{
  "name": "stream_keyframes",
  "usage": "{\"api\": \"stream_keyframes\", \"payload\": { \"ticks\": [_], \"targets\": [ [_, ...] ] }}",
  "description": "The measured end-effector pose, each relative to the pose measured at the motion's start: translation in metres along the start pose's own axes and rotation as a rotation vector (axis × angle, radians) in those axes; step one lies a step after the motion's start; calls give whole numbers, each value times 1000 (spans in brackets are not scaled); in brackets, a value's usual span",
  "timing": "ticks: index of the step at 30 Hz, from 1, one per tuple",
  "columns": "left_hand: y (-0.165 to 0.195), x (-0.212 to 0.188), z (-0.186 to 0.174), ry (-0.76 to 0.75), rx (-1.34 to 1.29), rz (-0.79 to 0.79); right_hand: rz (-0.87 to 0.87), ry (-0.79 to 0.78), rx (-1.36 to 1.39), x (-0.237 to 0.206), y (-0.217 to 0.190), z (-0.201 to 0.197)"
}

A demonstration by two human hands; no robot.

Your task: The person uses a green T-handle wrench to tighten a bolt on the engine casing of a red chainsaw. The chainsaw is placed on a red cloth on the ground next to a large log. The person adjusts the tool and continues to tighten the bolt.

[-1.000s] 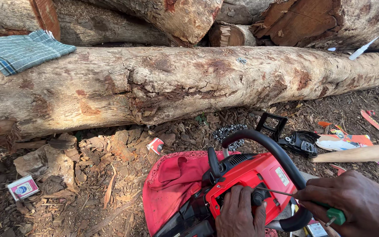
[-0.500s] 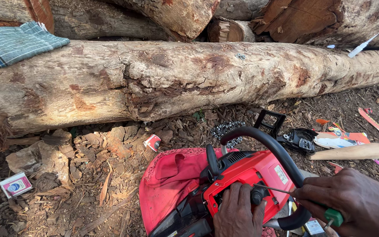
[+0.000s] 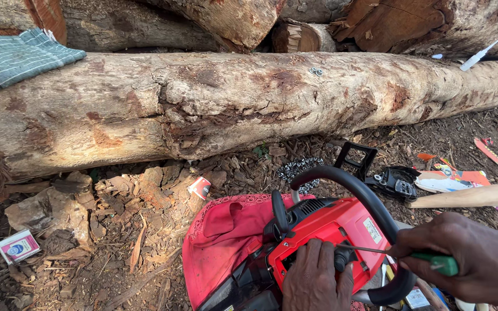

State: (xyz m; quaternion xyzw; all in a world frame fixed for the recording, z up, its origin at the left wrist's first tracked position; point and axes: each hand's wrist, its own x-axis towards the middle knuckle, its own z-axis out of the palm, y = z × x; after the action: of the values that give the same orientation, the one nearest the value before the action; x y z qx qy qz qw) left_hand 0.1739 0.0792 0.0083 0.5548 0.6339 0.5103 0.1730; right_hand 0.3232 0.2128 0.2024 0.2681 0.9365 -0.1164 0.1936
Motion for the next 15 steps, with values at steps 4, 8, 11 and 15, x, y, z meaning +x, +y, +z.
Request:
{"api": "stream_keyframes", "payload": {
  "ticks": [4, 8, 11, 15],
  "targets": [
    [2, -2, 7, -34, -14, 9, -22, -126, 204, 2, -8, -18],
    [-1, -9, 13, 186, -5, 99, 263, -172, 103, -7, -15, -10],
    [-7, -12, 16, 181, -48, 59, -47, 12, 173, -14, -15, 2],
    [-11, -14, 21, 229, -8, 148, -35, 35, 171, -21, -13, 13]
  ]
}}
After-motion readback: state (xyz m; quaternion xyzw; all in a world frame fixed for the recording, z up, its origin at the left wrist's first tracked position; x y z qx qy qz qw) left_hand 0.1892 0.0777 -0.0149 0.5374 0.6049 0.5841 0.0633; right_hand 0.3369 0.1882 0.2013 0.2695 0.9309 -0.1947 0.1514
